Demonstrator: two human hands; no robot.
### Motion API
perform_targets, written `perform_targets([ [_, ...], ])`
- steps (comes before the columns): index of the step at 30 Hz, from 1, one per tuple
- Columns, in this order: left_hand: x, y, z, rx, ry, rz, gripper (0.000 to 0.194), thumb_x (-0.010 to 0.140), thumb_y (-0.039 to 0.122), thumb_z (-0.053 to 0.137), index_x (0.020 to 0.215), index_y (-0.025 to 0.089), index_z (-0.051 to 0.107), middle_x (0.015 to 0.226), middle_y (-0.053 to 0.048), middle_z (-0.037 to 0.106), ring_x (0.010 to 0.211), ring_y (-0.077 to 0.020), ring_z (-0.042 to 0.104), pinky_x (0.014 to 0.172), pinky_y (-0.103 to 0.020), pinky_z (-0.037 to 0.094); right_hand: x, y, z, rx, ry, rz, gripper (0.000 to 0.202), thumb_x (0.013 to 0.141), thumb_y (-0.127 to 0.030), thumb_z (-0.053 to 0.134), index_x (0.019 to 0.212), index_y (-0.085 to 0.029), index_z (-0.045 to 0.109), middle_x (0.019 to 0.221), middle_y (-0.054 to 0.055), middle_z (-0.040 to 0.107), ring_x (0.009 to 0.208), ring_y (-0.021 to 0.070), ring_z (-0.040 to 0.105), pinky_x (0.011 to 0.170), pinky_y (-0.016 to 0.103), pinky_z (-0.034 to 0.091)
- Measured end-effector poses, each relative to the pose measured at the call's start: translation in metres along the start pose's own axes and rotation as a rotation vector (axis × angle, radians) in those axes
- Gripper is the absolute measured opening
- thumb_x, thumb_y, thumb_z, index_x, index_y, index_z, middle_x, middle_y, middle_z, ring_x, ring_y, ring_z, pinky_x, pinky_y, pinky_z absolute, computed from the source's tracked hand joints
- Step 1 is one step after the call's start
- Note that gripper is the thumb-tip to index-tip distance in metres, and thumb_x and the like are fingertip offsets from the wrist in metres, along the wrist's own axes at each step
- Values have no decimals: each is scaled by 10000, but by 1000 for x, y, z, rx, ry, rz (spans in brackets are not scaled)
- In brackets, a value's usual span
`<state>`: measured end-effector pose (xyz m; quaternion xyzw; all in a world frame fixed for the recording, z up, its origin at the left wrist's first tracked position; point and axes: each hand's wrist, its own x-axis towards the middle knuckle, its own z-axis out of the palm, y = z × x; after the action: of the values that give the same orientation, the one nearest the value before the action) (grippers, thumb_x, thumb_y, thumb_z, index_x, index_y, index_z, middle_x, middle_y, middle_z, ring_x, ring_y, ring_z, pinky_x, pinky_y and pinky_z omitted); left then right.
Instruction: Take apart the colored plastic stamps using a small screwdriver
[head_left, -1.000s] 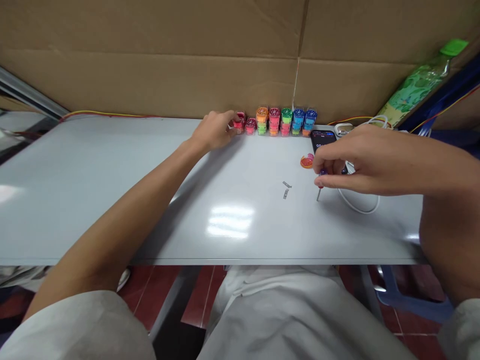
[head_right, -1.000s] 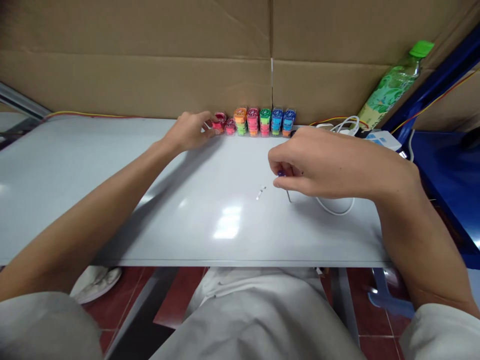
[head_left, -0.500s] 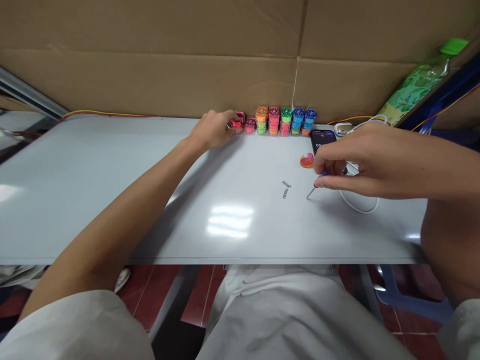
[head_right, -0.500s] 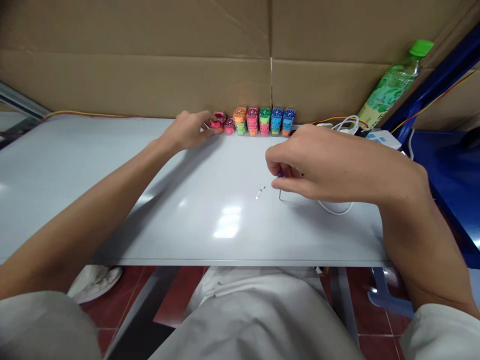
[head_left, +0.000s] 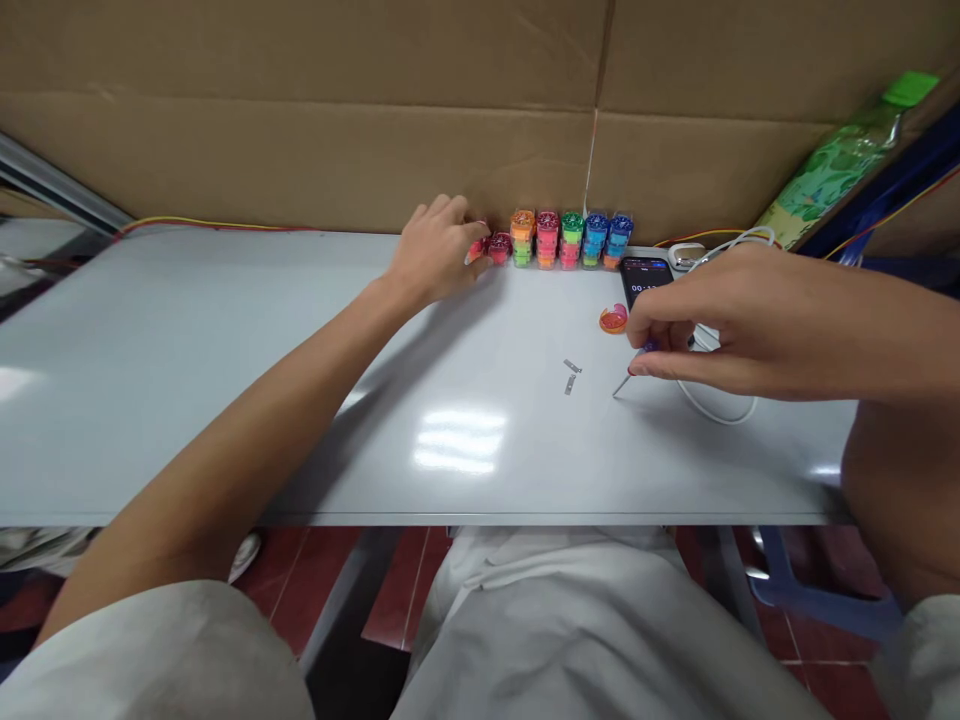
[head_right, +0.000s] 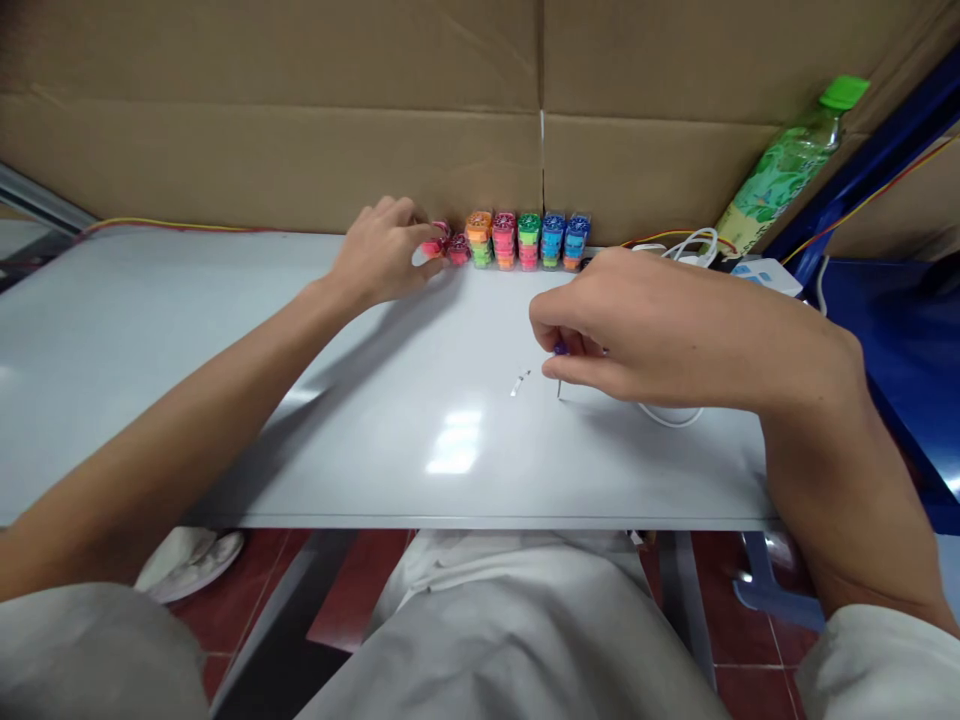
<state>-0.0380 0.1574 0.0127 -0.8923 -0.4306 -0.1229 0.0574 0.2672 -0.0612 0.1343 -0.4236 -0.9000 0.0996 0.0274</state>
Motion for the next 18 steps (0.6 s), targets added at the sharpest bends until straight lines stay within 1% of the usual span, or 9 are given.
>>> perform_targets([
  [2, 3, 7, 4, -1, -8, 34, 460, 1056, 521, 474, 1296, 231, 738, 1354, -128, 620, 1332, -360, 504, 1088, -489, 396, 0, 0, 0, 1, -1, 1, 177, 1022, -363, 606, 923, -279, 726, 739, -9, 681, 610, 174, 535, 619, 365, 271],
  [3, 4, 9, 7, -5, -18, 43, 454, 1057, 498, 454, 1272, 227, 749, 1343, -148, 620, 1336, -385, 512, 1091, -512, 399, 0, 0, -1, 4, -5, 2, 177, 1022, -364, 604, 925, -280, 726, 744, -8, 685, 619, 177, 539, 623, 367, 272],
  [5, 4, 12, 11, -19, -50, 64, 454, 1050, 460, 441, 1230, 193, 761, 1331, -187, 618, 1330, -424, 527, 1093, -552, 407, 0, -1, -2, 16, -12, 9, 174, 1021, -359, 598, 938, -282, 730, 760, -2, 699, 642, 186, 551, 634, 374, 277],
  [7, -2, 14, 11, -37, -66, 79, 451, 1038, 444, 451, 1193, 159, 764, 1308, -207, 624, 1314, -439, 543, 1089, -568, 422, -1, -2, -4, 29, -10, 20, 168, 1016, -353, 599, 945, -282, 734, 770, 3, 712, 653, 193, 560, 642, 383, 280],
  [10, -19, 21, 7, -93, -22, 67, 426, 1021, 487, 503, 1124, 161, 756, 1280, -191, 631, 1273, -411, 577, 1069, -527, 461, -1, -2, -6, 41, -9, 34, 172, 1007, -367, 612, 905, -280, 719, 748, 1, 706, 649, 197, 565, 642, 392, 294],
  [12, -32, 29, 2, -153, 21, 15, 407, 989, 544, 574, 1091, 181, 727, 1280, -170, 626, 1221, -375, 606, 1040, -484, 484, -1, -1, -4, 46, -26, 45, 218, 1011, -419, 620, 864, -275, 690, 755, 4, 700, 668, 202, 577, 641, 390, 318],
  [13, -38, 33, 0, -180, 26, -30, 413, 970, 565, 604, 1109, 189, 704, 1267, -161, 628, 1175, -357, 624, 1012, -468, 495, -2, 0, -2, 48, -39, 51, 260, 1016, -466, 620, 850, -272, 674, 765, 7, 697, 685, 204, 587, 637, 385, 331],
  [16, -49, 40, -2, -215, -25, -125, 417, 936, 561, 655, 1154, 206, 640, 1127, -124, 670, 992, -304, 661, 893, -428, 506, -1, 3, 3, 46, -73, 68, 377, 1020, -611, 591, 866, -274, 657, 786, 10, 686, 732, 211, 620, 606, 361, 356],
  [18, -51, 43, -2, -234, -64, -110, 335, 936, 506, 662, 1089, 209, 633, 1026, -95, 697, 903, -275, 663, 825, -398, 495, -1, 4, 6, 50, -86, 75, 384, 1028, -625, 570, 887, -278, 659, 785, 6, 683, 725, 206, 626, 583, 350, 355],
])
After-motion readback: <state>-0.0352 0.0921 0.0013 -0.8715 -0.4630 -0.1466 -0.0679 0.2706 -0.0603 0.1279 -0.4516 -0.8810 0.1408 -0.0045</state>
